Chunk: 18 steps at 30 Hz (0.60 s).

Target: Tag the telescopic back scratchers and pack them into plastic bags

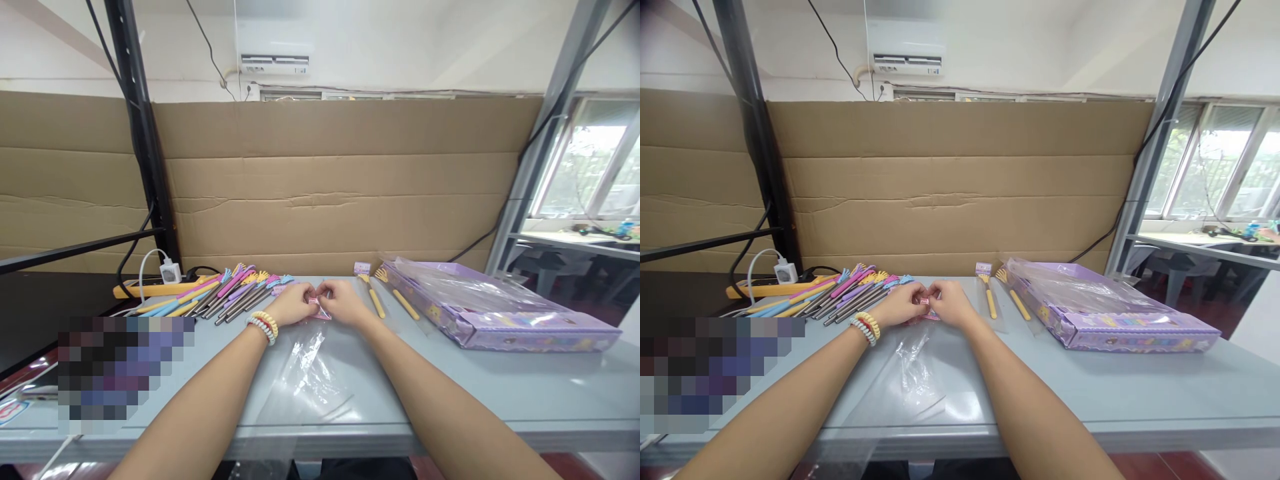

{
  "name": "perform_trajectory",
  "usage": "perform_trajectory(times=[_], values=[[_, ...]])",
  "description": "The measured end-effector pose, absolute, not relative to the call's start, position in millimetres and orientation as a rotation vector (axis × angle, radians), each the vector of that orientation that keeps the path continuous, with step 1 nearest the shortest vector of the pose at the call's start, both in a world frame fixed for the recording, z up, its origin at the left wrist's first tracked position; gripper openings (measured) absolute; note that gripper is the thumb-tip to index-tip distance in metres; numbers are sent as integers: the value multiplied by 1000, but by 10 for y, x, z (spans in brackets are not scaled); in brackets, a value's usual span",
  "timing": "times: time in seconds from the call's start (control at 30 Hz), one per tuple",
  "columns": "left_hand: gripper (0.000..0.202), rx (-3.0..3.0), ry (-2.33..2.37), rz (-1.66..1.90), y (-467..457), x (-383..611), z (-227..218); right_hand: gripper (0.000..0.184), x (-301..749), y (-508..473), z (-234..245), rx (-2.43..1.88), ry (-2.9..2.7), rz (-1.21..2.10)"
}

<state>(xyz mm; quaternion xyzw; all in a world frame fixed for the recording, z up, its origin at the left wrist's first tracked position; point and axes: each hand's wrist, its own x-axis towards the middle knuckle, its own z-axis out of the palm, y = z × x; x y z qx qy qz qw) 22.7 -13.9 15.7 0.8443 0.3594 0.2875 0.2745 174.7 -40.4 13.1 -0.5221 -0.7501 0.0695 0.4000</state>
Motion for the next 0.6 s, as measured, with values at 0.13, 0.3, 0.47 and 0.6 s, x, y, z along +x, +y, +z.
perform_trajectory(times=[0.13,0.3,0.47,0.6], values=[[10,2266,977,751,-141,219,156,18,1744,-400,127,-1313,-1903,193],[9,2310,979,725,-118,207,145,15,1736,-410,123,-1304,-1921,196],[9,2318,964,761,-115,214,143,13,1742,-403,117,-1313,-1930,195],[9,2281,946,773,-118,221,141,11,1746,-397,114,-1310,-1937,182]])
